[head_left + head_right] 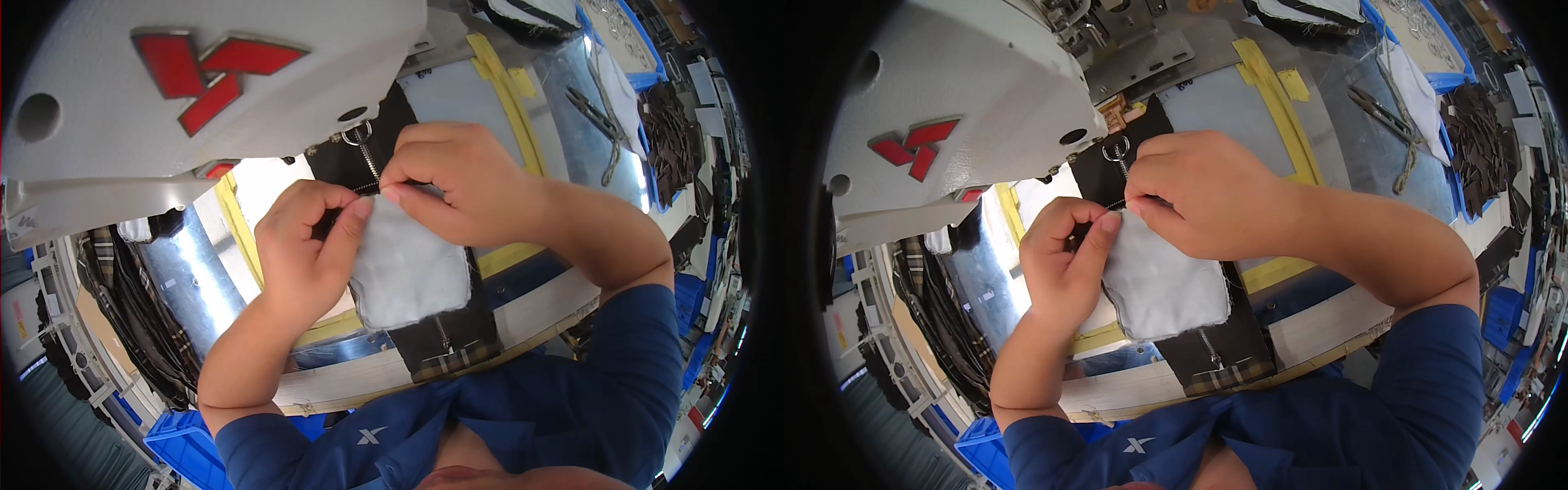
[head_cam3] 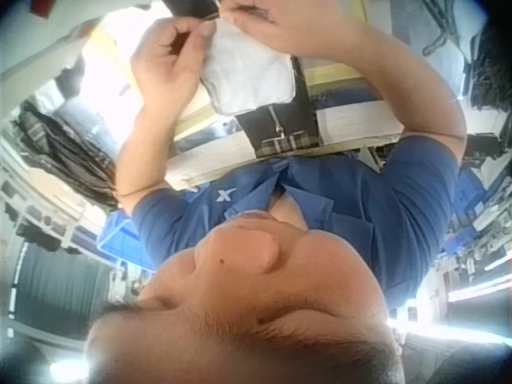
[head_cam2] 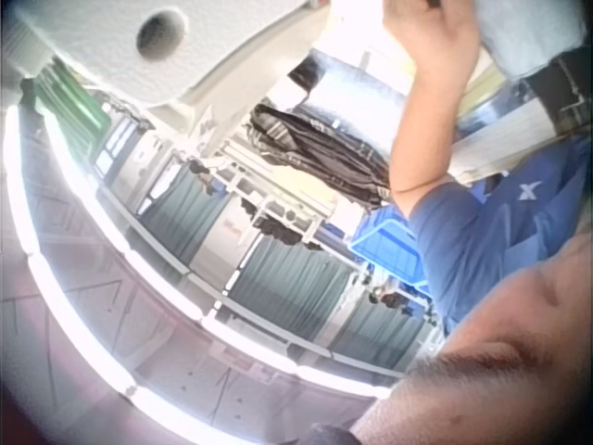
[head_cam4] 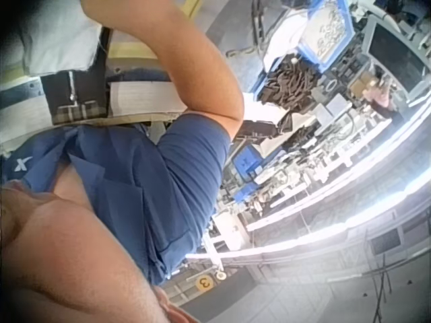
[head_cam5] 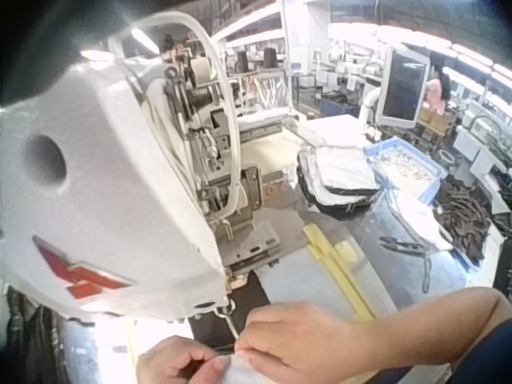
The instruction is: The person operates an industrial sewing machine to attach zippers to small fabric pouches. They repeatedly position the pouch under the needle, sew along the zipper, and then remove the finished item to place it on a nearby pile before picking up the next pouch.
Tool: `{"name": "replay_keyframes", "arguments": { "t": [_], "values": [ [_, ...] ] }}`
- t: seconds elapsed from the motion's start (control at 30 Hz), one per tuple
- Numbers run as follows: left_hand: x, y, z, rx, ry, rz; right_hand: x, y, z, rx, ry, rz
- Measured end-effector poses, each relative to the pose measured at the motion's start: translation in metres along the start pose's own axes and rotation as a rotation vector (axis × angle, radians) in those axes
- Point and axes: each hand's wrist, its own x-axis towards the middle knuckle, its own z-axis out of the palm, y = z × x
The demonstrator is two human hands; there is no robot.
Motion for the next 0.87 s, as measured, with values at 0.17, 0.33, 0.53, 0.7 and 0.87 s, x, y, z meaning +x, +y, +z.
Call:
{"name": "replay_keyframes", "arguments": {
  "t": [0.17, 0.33, 0.53, 0.7, 0.87],
  "values": [
    [0.016, -0.012, -0.004, 0.128, 0.065, -0.117, 0.011, 0.016, 0.008, -0.056, 0.026, 0.046],
    [0.054, 0.004, -0.024, 0.47, -0.228, -0.496, 0.043, 0.023, 0.0, -0.151, -0.015, 0.167],
    [0.058, -0.027, -0.02, 0.317, -0.027, -0.254, 0.06, 0.036, -0.007, -0.303, -0.022, 0.192],
    [0.063, -0.04, -0.022, 0.345, -0.029, -0.167, 0.068, 0.037, -0.016, -0.318, -0.154, 0.267],
    [0.067, -0.06, -0.024, 0.422, -0.039, -0.055, 0.074, 0.038, -0.018, -0.247, -0.15, 0.375]
  ]
}}
